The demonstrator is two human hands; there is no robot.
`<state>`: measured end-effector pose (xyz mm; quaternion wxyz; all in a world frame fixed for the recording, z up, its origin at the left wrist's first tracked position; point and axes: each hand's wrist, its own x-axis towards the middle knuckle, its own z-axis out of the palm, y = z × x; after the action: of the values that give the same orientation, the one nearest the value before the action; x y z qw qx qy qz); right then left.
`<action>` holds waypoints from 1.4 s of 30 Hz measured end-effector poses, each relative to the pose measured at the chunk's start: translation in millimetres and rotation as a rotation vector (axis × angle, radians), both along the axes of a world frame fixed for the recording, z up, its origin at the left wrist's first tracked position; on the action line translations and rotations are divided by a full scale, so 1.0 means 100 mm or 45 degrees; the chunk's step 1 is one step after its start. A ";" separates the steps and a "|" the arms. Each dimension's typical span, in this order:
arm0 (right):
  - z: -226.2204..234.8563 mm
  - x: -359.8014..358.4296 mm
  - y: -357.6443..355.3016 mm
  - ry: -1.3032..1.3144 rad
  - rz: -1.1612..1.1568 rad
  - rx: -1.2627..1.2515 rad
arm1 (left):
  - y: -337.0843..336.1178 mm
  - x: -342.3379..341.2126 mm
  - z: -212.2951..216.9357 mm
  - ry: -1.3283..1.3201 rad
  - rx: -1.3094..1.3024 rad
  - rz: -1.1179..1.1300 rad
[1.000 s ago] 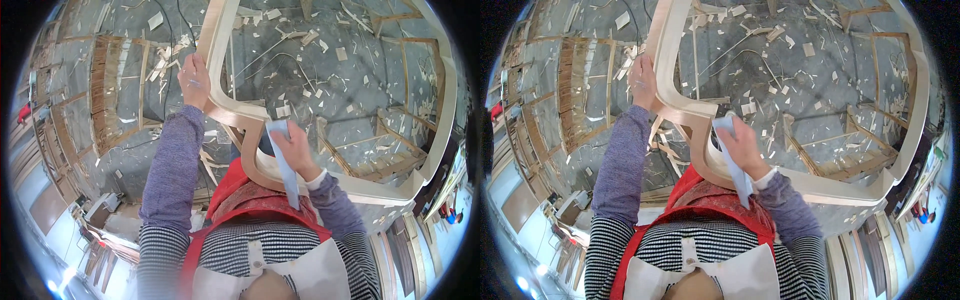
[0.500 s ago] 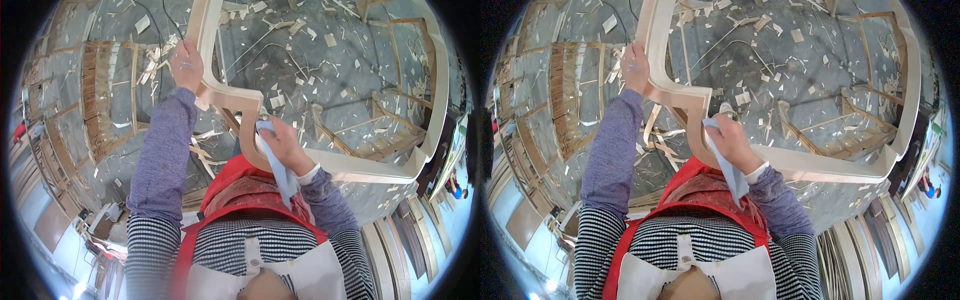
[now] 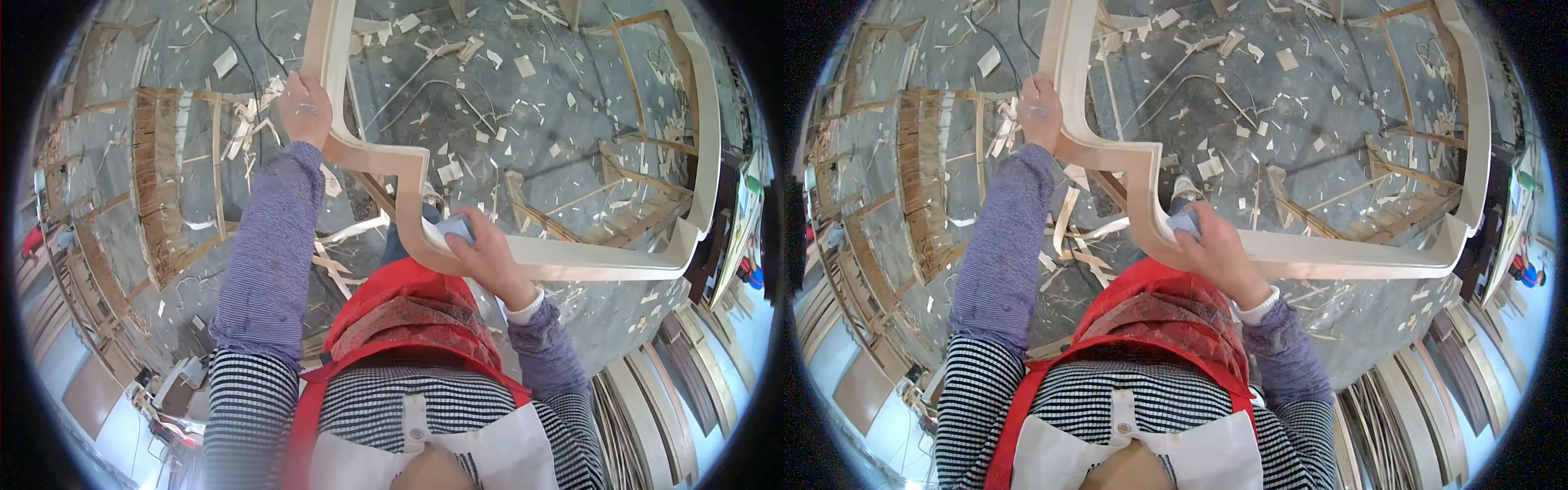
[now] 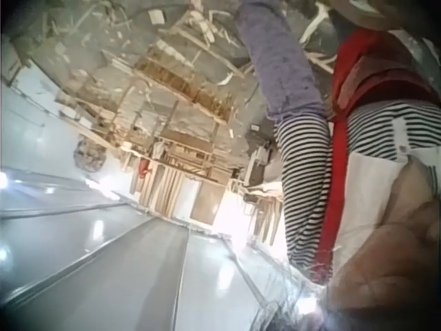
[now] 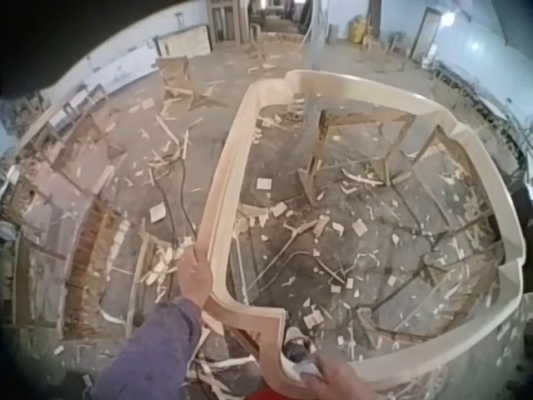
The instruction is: Sanding and cleaning wooden chair frames using sandpaper and a cloth in a factory.
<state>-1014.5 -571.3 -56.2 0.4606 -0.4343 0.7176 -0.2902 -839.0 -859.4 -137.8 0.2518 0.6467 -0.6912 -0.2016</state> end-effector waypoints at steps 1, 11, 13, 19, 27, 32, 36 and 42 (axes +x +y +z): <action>0.03 0.01 -0.02 -0.039 -0.059 -0.014 | -0.01 -0.01 0.01 0.002 -0.024 -0.002; 0.13 -0.03 -0.34 -0.183 -0.095 -0.007 | -0.03 0.02 -0.01 0.234 -0.055 0.058; 0.11 -0.07 -0.51 -0.387 -0.193 0.120 | -0.02 0.01 0.02 0.241 -0.017 0.065; 0.05 -0.23 -1.47 -0.676 -0.319 -0.007 | -0.02 -0.05 0.19 0.368 0.101 0.110; -0.60 -0.28 -3.41 -0.410 -0.243 -0.408 | -0.05 -0.12 0.35 0.174 0.264 0.107; -0.83 -0.17 -3.99 -0.112 -0.301 -0.448 | -0.10 -0.14 0.33 0.215 0.277 0.144; -0.89 -0.14 -4.02 0.093 -0.261 -0.612 | -0.10 -0.11 0.31 0.218 0.326 0.156; -0.64 0.03 -3.51 0.186 0.135 -0.582 | -0.09 -0.09 0.28 0.243 0.319 0.133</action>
<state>-1011.7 -922.3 -120.4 0.3119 -0.5839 0.6410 -0.3884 -848.2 -868.9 -109.4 0.2439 0.6860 -0.5990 -0.3334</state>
